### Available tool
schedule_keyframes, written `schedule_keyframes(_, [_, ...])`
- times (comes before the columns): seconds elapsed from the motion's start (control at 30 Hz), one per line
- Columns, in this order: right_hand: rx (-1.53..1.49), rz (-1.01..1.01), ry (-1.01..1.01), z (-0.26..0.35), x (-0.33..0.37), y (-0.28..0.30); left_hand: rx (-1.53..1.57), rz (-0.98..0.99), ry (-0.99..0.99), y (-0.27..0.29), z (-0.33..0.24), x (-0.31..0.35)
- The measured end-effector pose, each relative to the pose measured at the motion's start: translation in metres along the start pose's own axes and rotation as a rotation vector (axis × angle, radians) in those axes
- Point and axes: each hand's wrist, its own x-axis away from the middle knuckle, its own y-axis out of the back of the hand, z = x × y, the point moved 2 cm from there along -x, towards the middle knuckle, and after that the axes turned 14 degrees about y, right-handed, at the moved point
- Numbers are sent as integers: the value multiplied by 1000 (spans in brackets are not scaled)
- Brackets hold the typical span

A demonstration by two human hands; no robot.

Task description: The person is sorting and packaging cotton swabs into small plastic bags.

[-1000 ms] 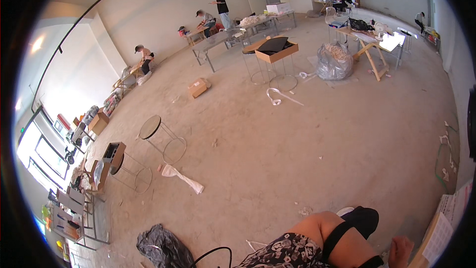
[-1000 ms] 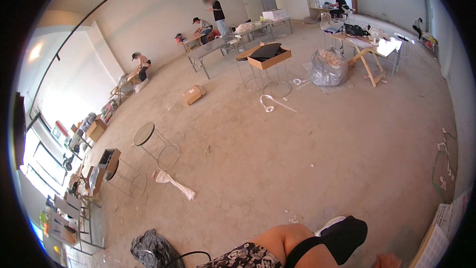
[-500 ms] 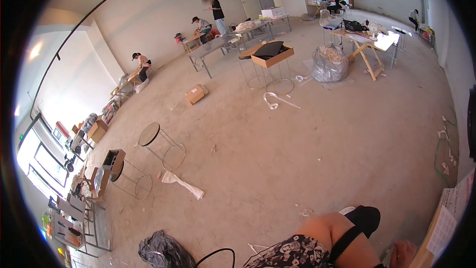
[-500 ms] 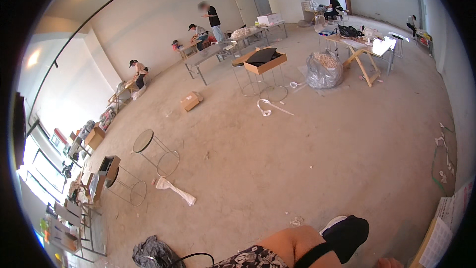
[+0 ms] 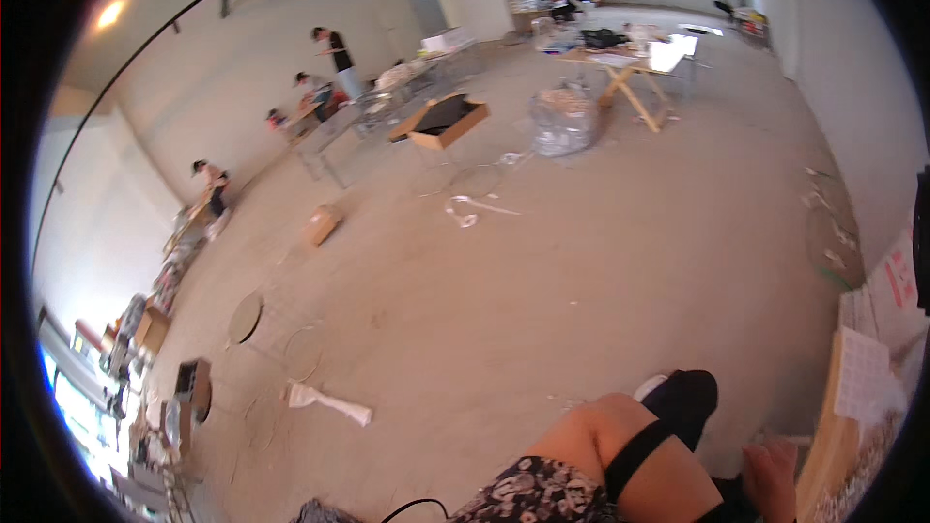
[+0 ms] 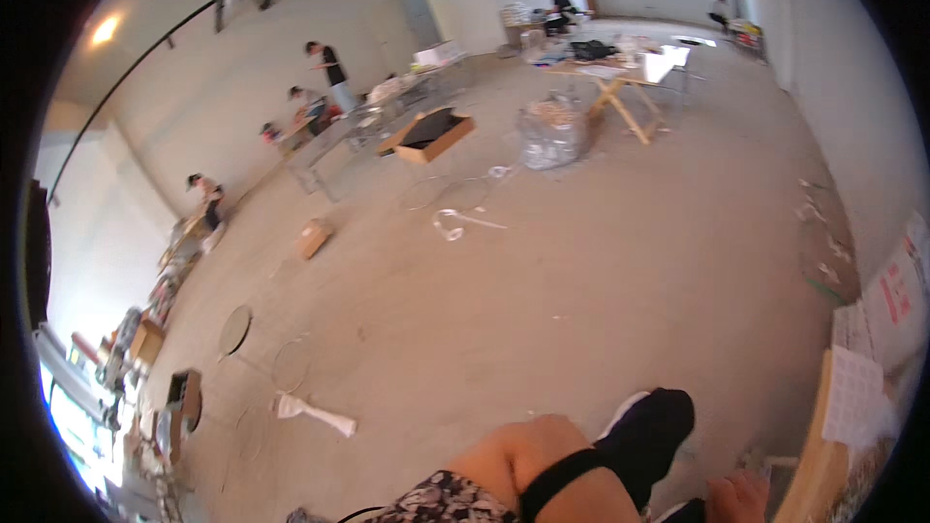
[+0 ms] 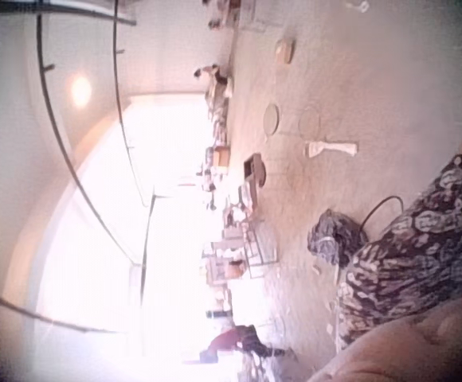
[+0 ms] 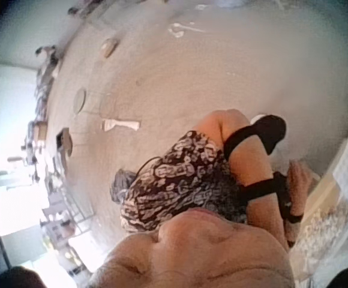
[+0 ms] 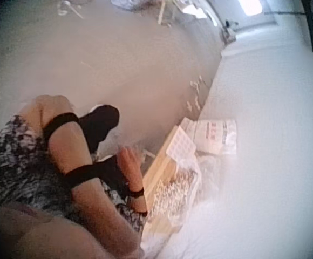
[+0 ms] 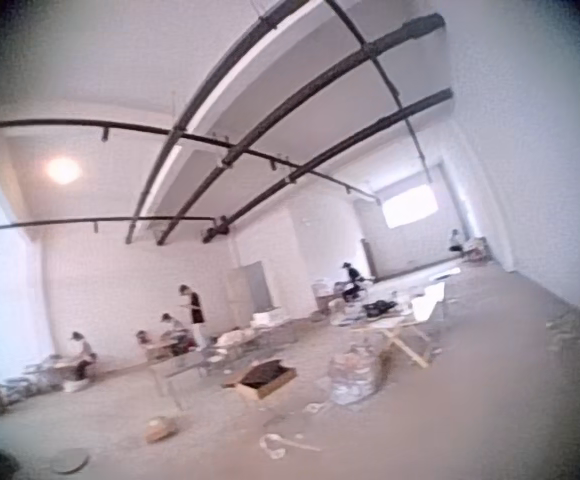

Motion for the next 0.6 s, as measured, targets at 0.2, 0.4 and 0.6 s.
schedule_keyframes(0.2, [-72, -110, -37, 23, -27, 31, 66, 97, -147, -26, -26, -23])
schedule_keyframes(0.4, [-48, -90, -33, 27, -14, 46, 74, 148, -232, -44, -56, -26])
schedule_keyframes(0.6, [4, -118, -41, 49, -5, 59, 31, 184, -296, -54, -92, -20])
